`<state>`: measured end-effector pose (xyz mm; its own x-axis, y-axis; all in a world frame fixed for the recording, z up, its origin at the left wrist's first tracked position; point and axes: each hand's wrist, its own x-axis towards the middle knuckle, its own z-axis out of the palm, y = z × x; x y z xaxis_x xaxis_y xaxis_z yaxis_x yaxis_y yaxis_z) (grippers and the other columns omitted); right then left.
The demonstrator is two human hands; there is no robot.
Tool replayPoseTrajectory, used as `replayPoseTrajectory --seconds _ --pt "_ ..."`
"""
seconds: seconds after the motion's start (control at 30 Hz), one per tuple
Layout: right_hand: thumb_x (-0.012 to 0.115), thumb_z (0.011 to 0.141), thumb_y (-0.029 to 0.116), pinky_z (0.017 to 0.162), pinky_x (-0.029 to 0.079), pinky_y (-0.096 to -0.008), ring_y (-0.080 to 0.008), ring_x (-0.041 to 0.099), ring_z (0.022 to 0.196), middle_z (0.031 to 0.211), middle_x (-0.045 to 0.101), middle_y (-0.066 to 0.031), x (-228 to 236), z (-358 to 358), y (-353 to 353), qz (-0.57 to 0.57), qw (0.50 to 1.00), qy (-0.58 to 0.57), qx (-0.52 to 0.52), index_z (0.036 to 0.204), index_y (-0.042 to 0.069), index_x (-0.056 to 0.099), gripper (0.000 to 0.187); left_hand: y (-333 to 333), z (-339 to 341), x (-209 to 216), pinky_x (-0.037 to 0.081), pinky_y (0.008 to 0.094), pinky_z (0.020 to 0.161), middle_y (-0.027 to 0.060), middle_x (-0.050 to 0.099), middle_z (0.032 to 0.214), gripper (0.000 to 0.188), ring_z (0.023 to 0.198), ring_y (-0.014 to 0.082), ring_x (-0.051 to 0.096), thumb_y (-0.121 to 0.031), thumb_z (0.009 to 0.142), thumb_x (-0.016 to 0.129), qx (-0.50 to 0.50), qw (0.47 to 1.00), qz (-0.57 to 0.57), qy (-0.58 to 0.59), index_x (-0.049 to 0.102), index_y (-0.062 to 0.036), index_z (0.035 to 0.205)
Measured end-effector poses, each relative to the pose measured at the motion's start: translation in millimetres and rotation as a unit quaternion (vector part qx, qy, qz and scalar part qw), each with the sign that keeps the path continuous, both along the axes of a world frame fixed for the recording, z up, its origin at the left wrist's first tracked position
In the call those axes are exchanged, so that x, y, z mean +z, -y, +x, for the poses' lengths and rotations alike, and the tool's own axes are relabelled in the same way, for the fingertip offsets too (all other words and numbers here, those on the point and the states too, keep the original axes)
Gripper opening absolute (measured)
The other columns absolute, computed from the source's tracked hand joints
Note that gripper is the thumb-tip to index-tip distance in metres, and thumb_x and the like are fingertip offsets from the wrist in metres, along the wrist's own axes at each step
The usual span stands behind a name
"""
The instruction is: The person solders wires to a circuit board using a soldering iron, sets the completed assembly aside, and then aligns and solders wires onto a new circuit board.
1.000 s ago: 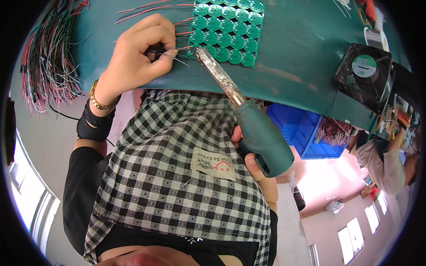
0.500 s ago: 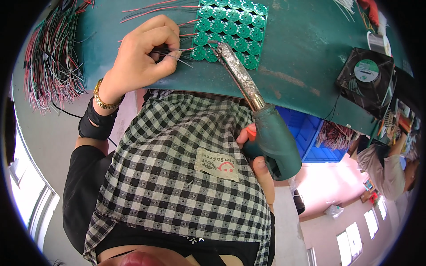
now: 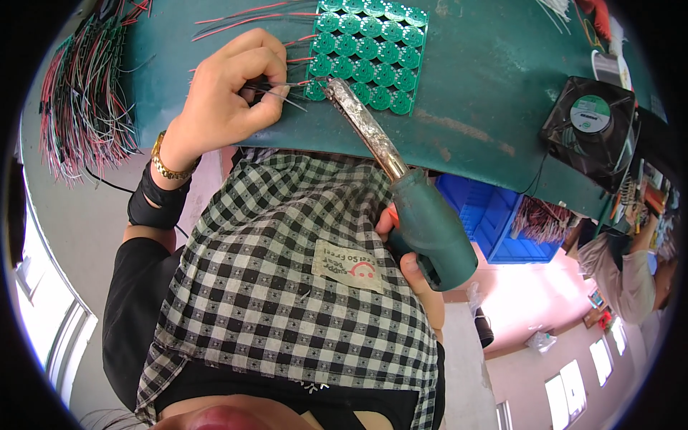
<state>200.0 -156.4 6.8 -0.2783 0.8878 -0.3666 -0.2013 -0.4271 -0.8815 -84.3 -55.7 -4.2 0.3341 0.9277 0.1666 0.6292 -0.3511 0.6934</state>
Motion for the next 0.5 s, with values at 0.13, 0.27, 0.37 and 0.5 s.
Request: replayPoseTrajectory --seconds 0.13,0.27,0.37,0.5 --pt "0.07 0.072 0.055 0.078 0.041 -0.0299 -0.0174 0.052 0.085 0.095 0.056 -0.0101 2 6 -2 -0.033 0.998 0.057 0.023 0.121 0.001 0.05 0.075 1 -3 1 0.044 0.0312 0.054 0.0048 0.053 0.081 0.012 0.062 0.0217 0.053 -0.007 0.068 0.064 -0.015 1.0 -0.012 -0.007 0.055 -0.0055 0.076" --pt "0.069 0.082 0.037 0.079 0.047 -0.0348 -0.0247 0.058 0.084 0.094 0.057 -0.0221 -22 12 1 0.063 0.995 -0.076 0.0 0.124 -0.003 0.041 0.064 -2 -4 1 0.042 0.0241 0.054 0.0058 0.05 0.096 0.017 0.059 0.0114 0.05 0.0 0.07 0.066 -0.077 0.995 0.049 0.029 0.062 -0.0046 0.085" --pt "0.069 0.082 0.037 0.077 0.048 -0.0346 -0.0247 0.058 0.083 0.093 0.057 -0.022 -23 10 1 0.074 0.994 -0.079 -0.02 0.123 -0.003 0.042 0.063 -2 -11 1 0.047 0.028 0.061 0.0073 0.048 0.101 0.022 0.067 0.0157 0.056 0.001 0.072 0.068 -0.131 0.991 0.016 -0.002 0.064 -0.0053 0.093" --pt "0.069 0.082 0.036 0.075 0.049 -0.0344 -0.0246 0.058 0.083 0.092 0.057 -0.022 -25 9 -2 0.086 0.992 -0.086 -0.024 0.124 -0.003 0.041 0.064 -4 -13 11 0.049 0.0295 0.066 0.0072 0.053 0.095 0.016 0.078 0.0196 0.057 0.003 0.077 0.064 -0.136 0.99 0.026 0.006 0.063 -0.0036 0.092"
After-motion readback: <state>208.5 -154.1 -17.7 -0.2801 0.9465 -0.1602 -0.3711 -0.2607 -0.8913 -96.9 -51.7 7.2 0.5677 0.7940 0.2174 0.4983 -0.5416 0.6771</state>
